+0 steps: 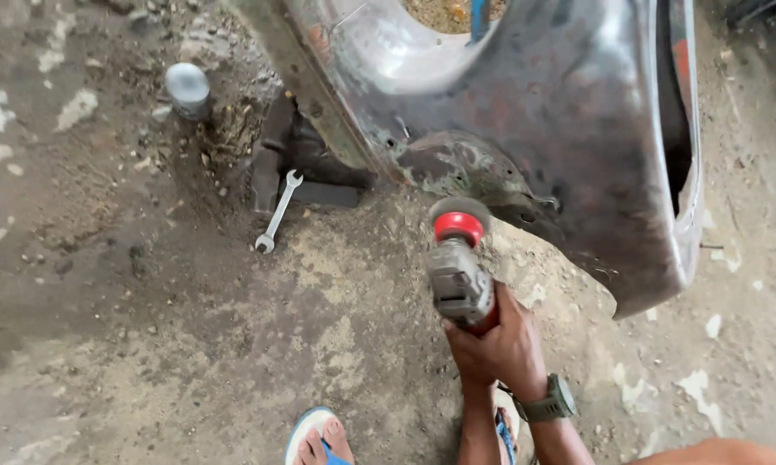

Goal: Using a handheld angle grinder to smooth and prepare the surface of a motorcycle frame.

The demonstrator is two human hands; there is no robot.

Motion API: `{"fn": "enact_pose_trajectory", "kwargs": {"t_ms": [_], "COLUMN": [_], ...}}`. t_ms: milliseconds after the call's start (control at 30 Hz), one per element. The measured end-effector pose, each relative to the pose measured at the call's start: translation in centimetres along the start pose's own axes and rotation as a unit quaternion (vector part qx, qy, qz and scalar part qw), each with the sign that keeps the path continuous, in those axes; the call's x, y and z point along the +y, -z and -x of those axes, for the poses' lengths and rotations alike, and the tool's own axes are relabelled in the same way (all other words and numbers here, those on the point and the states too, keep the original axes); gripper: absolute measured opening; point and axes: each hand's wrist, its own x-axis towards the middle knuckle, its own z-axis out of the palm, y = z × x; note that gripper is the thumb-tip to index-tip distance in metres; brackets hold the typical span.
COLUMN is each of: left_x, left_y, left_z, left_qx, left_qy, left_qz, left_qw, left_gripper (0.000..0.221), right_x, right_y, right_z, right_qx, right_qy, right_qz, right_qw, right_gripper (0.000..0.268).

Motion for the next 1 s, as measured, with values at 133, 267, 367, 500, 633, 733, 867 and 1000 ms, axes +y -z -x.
{"fn": "enact_pose_trajectory", "kwargs": {"t_ms": [133, 267, 367, 500, 633, 733, 867, 1000], "left_x": [2.3, 4.0, 4.9, 5.1, 5.7, 6.3, 6.6, 6.3], "left_y": [1.8, 3.4, 4.4, 5.4, 6.1, 6.6, 7.4, 7.8], "left_z": [2.1, 4.4, 6.1, 7.6, 8.8, 9.7, 11.1, 12.1], "left_qx": [0.000, 0.006, 0.012, 0.016, 0.023, 0.033, 0.046, 0.058], "left_qy": [0.012, 0.009, 0.005, 0.000, -0.006, -0.011, -0.018, -0.024], "left_qz": [-0.028, -0.048, -0.055, -0.059, -0.061, -0.062, -0.064, -0.060], "left_qw": [1.000, 0.999, 0.998, 0.998, 0.998, 0.997, 0.997, 0.996], "left_gripper": [0.064, 0.064, 0.065, 0.066, 0.066, 0.067, 0.067, 0.068], "right_x": [0.4, -0.8, -0.8, -0.9, 0.2, 0.5, 0.1, 0.2], "right_y": [-0.9, -0.3, 0.0, 0.9, 0.9, 0.6, 1.8, 2.6], "right_z": [0.2, 0.5, 0.6, 0.7, 1.0, 0.8, 1.2, 1.2], "right_qx": [-0.038, -0.079, -0.105, -0.110, -0.098, -0.137, -0.156, -0.159], "right_qy": [0.066, 0.054, 0.031, 0.033, 0.046, 0.015, 0.000, 0.015], "right_qz": [0.021, 0.006, 0.000, -0.008, -0.024, 0.002, -0.029, -0.029], "right_qw": [0.997, 0.995, 0.994, 0.993, 0.994, 0.990, 0.987, 0.987], "right_gripper": [0.078, 0.066, 0.066, 0.067, 0.091, 0.103, 0.081, 0.082]}}
